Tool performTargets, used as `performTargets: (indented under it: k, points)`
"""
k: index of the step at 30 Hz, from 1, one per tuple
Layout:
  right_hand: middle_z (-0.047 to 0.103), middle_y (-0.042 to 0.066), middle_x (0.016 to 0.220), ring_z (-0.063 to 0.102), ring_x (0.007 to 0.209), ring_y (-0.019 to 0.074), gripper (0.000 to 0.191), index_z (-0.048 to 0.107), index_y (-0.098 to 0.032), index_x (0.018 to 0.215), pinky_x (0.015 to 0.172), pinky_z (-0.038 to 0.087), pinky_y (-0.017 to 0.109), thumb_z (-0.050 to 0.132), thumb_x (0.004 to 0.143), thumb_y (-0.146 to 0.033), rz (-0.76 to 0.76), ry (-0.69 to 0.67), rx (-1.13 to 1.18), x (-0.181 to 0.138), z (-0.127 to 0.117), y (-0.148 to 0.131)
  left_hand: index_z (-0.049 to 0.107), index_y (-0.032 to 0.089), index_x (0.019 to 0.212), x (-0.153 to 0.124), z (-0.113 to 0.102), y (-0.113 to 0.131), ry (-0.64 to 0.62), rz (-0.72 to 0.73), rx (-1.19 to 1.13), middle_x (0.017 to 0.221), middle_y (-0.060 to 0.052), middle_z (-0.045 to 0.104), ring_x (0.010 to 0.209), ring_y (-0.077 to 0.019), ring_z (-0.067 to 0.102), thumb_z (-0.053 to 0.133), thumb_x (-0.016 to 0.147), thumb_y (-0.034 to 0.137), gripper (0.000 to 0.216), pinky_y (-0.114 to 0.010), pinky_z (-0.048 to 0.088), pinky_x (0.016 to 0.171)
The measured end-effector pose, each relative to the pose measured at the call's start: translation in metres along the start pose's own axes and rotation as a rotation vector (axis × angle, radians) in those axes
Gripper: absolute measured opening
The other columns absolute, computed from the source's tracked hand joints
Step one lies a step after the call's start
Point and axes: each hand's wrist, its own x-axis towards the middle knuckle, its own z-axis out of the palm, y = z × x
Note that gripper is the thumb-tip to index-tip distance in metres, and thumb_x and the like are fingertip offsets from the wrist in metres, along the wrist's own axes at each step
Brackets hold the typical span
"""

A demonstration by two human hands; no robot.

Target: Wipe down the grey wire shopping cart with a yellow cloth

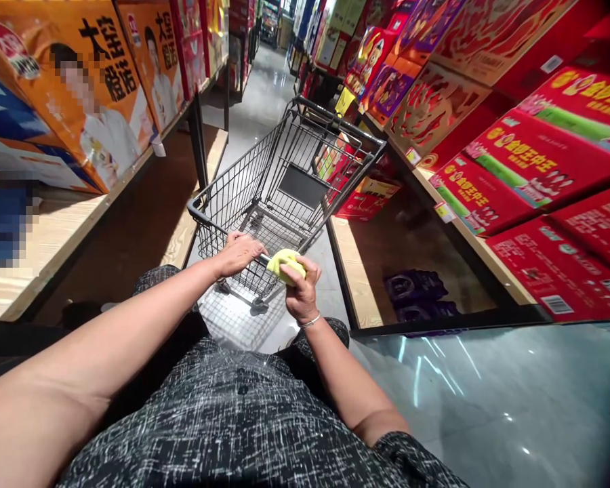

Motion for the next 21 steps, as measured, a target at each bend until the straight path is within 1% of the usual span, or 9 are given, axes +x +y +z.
performTargets:
  k: [2, 5, 7, 8, 11, 13, 15, 18, 21]
  points:
    - [0.049, 0.004, 0.130, 0.035, 0.126, 0.0269, 0.031, 0.071, -0.042, 0.110, 0.108, 0.033, 0.047, 0.060, 0.090, -0.022, -0.078, -0.061, -0.068, -0.010, 0.020, -0.004, 0.070, 0.030, 0.099, -0.001, -0.002, -0.005, 0.034, -0.004, 0.015, 0.100, 0.002, 0.072, 0.106, -0.0207, 0.057, 0.020, 0.100, 0.043, 0.052, -0.047, 0.021, 0.102]
    - [0.057, 0.001, 0.122, 0.040, 0.117, 0.0243, 0.031, 0.069, -0.050, 0.112, 0.106, 0.032, 0.047, 0.060, 0.093, -0.028, -0.222, -0.285, -0.126, -0.027, 0.054, -0.001, 0.070, 0.028, 0.094, -0.003, -0.004, -0.014, 0.069, -0.011, 0.040, 0.094, 0.002, 0.072, 0.102, -0.0206, 0.058, 0.021, 0.099, 0.045, 0.052, -0.048, 0.021, 0.102]
    - [0.059, -0.001, 0.124, 0.041, 0.114, 0.0237, 0.031, 0.068, -0.051, 0.114, 0.103, 0.035, 0.046, 0.059, 0.093, -0.030, -0.259, -0.436, -0.148, -0.043, 0.074, 0.003, 0.069, 0.027, 0.090, -0.004, -0.006, -0.020, 0.075, -0.020, 0.058, 0.090, 0.002, 0.071, 0.100, -0.0208, 0.057, 0.022, 0.098, 0.048, 0.052, -0.048, 0.021, 0.104]
    - [0.059, 0.000, 0.124, 0.042, 0.114, 0.0241, 0.030, 0.069, -0.050, 0.113, 0.100, 0.036, 0.045, 0.059, 0.093, -0.030, -0.261, -0.487, -0.158, -0.051, 0.082, 0.005, 0.069, 0.027, 0.088, -0.004, -0.007, -0.023, 0.077, -0.026, 0.067, 0.088, 0.002, 0.071, 0.099, -0.0209, 0.057, 0.023, 0.097, 0.050, 0.052, -0.048, 0.021, 0.105]
    - [0.059, 0.001, 0.126, 0.043, 0.114, 0.0250, 0.029, 0.071, -0.048, 0.108, 0.094, 0.039, 0.042, 0.061, 0.092, -0.027, -0.258, -0.545, -0.175, -0.065, 0.095, 0.010, 0.066, 0.024, 0.081, -0.004, -0.011, -0.031, 0.091, -0.057, 0.084, 0.085, 0.001, 0.070, 0.098, -0.0207, 0.057, 0.023, 0.096, 0.054, 0.055, -0.047, 0.020, 0.108]
    - [0.059, 0.001, 0.126, 0.043, 0.115, 0.0247, 0.030, 0.072, -0.047, 0.108, 0.095, 0.038, 0.041, 0.060, 0.092, -0.024, -0.267, -0.516, -0.152, -0.061, 0.094, 0.011, 0.065, 0.023, 0.079, -0.004, -0.016, -0.036, 0.090, -0.084, 0.088, 0.085, 0.001, 0.070, 0.099, -0.0206, 0.058, 0.023, 0.095, 0.055, 0.055, -0.047, 0.019, 0.110]
    - [0.058, 0.001, 0.126, 0.042, 0.118, 0.0249, 0.030, 0.072, -0.045, 0.108, 0.098, 0.036, 0.041, 0.060, 0.092, -0.024, -0.253, -0.435, -0.101, -0.043, 0.085, 0.013, 0.065, 0.023, 0.078, -0.004, -0.021, -0.040, 0.074, -0.108, 0.090, 0.088, 0.001, 0.071, 0.100, -0.0207, 0.058, 0.022, 0.095, 0.055, 0.056, -0.047, 0.017, 0.111]
    - [0.056, 0.003, 0.123, 0.041, 0.119, 0.0258, 0.031, 0.074, -0.039, 0.105, 0.102, 0.034, 0.042, 0.060, 0.088, -0.017, -0.142, -0.225, -0.037, 0.003, 0.058, 0.019, 0.067, 0.024, 0.080, -0.004, -0.030, -0.038, 0.052, -0.135, 0.097, 0.093, 0.000, 0.072, 0.107, -0.0226, 0.057, 0.022, 0.096, 0.053, 0.057, -0.050, 0.015, 0.112]
    - [0.048, 0.008, 0.128, 0.041, 0.123, 0.0266, 0.039, 0.073, -0.030, 0.111, 0.105, 0.036, 0.043, 0.053, 0.084, -0.009, 0.064, 0.037, -0.017, 0.050, 0.035, 0.023, 0.069, 0.026, 0.093, -0.004, -0.028, -0.021, 0.078, -0.139, 0.102, 0.103, 0.000, 0.073, 0.115, -0.0243, 0.055, 0.019, 0.099, 0.050, 0.056, -0.053, 0.012, 0.113]
